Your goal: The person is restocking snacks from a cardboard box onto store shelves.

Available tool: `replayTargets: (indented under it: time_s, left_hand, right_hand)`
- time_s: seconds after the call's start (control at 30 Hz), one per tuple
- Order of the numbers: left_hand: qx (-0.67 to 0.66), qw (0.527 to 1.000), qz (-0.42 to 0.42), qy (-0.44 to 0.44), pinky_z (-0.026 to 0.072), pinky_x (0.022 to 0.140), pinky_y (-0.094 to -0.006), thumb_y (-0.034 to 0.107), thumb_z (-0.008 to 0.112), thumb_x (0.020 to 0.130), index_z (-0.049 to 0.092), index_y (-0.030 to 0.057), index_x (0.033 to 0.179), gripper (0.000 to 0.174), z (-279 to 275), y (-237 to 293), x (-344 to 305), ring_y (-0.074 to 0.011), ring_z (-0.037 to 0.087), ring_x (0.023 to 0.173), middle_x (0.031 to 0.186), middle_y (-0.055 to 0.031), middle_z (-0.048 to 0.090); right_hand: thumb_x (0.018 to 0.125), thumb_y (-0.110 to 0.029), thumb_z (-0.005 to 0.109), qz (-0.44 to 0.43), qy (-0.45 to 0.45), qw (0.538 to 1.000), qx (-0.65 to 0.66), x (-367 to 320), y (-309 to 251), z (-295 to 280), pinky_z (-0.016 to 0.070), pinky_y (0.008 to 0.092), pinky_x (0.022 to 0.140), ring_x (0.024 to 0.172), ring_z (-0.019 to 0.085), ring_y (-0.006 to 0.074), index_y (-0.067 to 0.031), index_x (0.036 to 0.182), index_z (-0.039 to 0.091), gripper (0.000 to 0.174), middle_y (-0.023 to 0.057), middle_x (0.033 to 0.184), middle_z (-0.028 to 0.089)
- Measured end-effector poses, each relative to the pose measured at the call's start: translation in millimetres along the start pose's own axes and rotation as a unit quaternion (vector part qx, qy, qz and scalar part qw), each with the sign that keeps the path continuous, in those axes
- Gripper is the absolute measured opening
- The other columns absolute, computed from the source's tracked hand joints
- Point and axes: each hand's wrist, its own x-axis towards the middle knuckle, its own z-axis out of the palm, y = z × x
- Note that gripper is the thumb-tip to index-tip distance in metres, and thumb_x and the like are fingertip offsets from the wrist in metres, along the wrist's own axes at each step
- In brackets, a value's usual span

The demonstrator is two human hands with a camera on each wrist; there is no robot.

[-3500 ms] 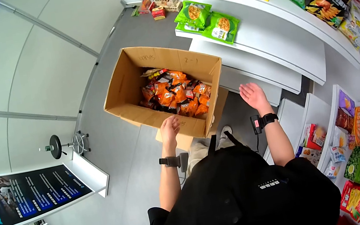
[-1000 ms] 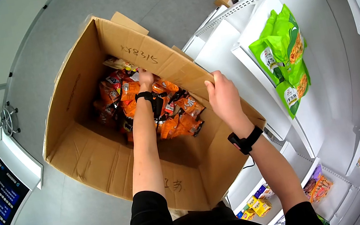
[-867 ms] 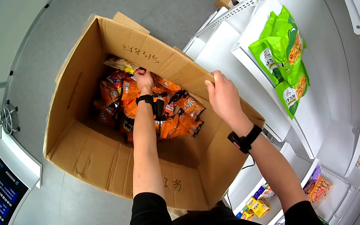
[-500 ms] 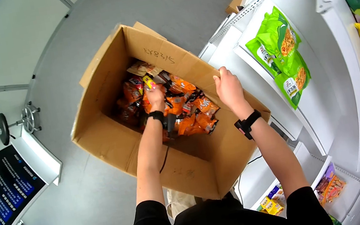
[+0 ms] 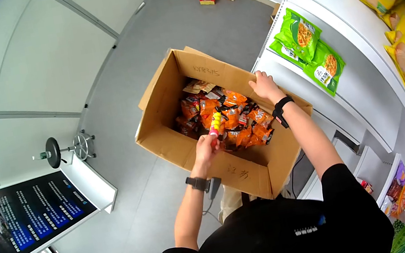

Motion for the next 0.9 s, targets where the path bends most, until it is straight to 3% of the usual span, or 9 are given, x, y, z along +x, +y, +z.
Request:
replayTargets:
  time_s: [0.1, 0.13, 0.23, 0.27, 0.33, 0.43, 0.5, 0.73, 0.9]
  left_hand:
    - [0.028, 1.0, 0.0, -0.001, 0.0354, 0.047, -0.0228, 0.017, 0.055, 0.083, 0.042, 0.0112, 0.077, 0.016, -3, 8, -40, -0.0098, 0.044, 0.052, 0.067, -0.0024, 0.051]
    - [0.032, 0.999, 0.008, -0.007, 0.0353, 0.048, -0.0227, 0.017, 0.055, 0.083, 0.041, 0.0114, 0.077, 0.016, -4, 9, -51, -0.0096, 0.044, 0.052, 0.067, -0.0023, 0.051]
    - [0.05, 0.998, 0.029, -0.032, 0.0349, 0.048, -0.022, 0.018, 0.055, 0.083, 0.04, 0.0119, 0.077, 0.018, -1, 12, -71, -0.0092, 0.044, 0.053, 0.067, -0.0023, 0.05]
    - [0.049, 0.997, 0.035, -0.05, 0.0352, 0.048, -0.0218, 0.019, 0.056, 0.083, 0.04, 0.0118, 0.078, 0.018, -1, 12, -74, -0.009, 0.044, 0.053, 0.068, -0.0025, 0.051]
    - [0.053, 0.994, 0.044, -0.087, 0.0356, 0.048, -0.0216, 0.019, 0.057, 0.083, 0.04, 0.0118, 0.079, 0.019, 2, 13, -80, -0.009, 0.045, 0.053, 0.068, -0.0029, 0.052]
    - [0.051, 0.984, 0.07, -0.155, 0.0361, 0.049, -0.0216, 0.015, 0.056, 0.083, 0.039, 0.012, 0.078, 0.018, 19, 17, -84, -0.0094, 0.045, 0.054, 0.069, -0.0033, 0.052]
    - [0.037, 0.973, 0.09, -0.208, 0.0364, 0.05, -0.0216, 0.012, 0.055, 0.083, 0.038, 0.0122, 0.078, 0.018, 30, 18, -88, -0.0096, 0.045, 0.054, 0.07, -0.0035, 0.052]
    - [0.122, 0.93, 0.117, -0.326, 0.0403, 0.057, -0.0219, 0.005, 0.058, 0.081, 0.037, 0.0108, 0.076, 0.023, 60, 13, -109, -0.0093, 0.049, 0.061, 0.072, -0.0027, 0.052]
    - [0.176, 0.892, 0.118, -0.399, 0.0402, 0.055, -0.0219, 0.002, 0.06, 0.08, 0.036, 0.0097, 0.077, 0.025, 68, -11, -117, -0.0086, 0.049, 0.059, 0.07, -0.0011, 0.05]
  right_hand:
    - [0.085, -0.038, 0.049, -0.017, 0.021, 0.999, 0.037, -13, 6, -3, 0.0303, 0.0434, 0.102, 0.119, 0.035, 0.0416, -0.0038, 0.134, 0.031, 0.063, 0.0216, 0.134, 0.035]
    - [0.085, -0.04, 0.047, -0.004, -0.025, 0.998, 0.053, -19, 9, -8, 0.0245, 0.0412, 0.106, 0.126, 0.027, 0.04, -0.0067, 0.139, 0.023, 0.068, 0.0196, 0.141, 0.025]
    - [0.086, -0.04, 0.046, -0.032, 0.017, 0.999, 0.041, -47, 17, -10, 0.0241, 0.0417, 0.106, 0.127, 0.026, 0.0385, -0.0072, 0.138, 0.027, 0.065, 0.0192, 0.142, 0.025]
    - [0.087, -0.04, 0.047, -0.044, 0.055, 0.997, 0.02, -57, 19, -7, 0.0295, 0.0414, 0.103, 0.125, 0.032, 0.0372, -0.0045, 0.134, 0.034, 0.061, 0.0195, 0.139, 0.031]
    - [0.087, -0.041, 0.047, -0.033, -0.009, 0.978, 0.204, -87, 17, -9, 0.0355, 0.04, 0.098, 0.119, 0.04, 0.0345, -0.0035, 0.13, 0.039, 0.057, 0.0192, 0.134, 0.039]
    - [0.09, -0.041, 0.046, 0.059, -0.124, 0.903, 0.407, -147, -5, -17, 0.0449, 0.0374, 0.088, 0.112, 0.049, 0.028, -0.0035, 0.126, 0.042, 0.052, 0.017, 0.125, 0.048]
    - [0.091, -0.044, 0.045, 0.056, -0.156, 0.841, 0.515, -178, -5, -1, 0.047, 0.0375, 0.084, 0.108, 0.052, 0.0263, -0.0031, 0.125, 0.043, 0.053, 0.0167, 0.122, 0.049]
    - [0.09, -0.044, 0.046, 0.058, -0.162, 0.636, 0.752, -243, -28, -4, 0.0451, 0.0347, 0.084, 0.102, 0.055, 0.02, -0.0066, 0.116, 0.046, 0.045, 0.0114, 0.11, 0.055]
    - [0.088, -0.034, 0.055, 0.052, -0.085, 0.606, 0.789, -267, -12, -2, 0.0461, 0.0338, 0.081, 0.092, 0.058, 0.019, -0.0088, 0.108, 0.049, 0.032, 0.0076, 0.1, 0.059]
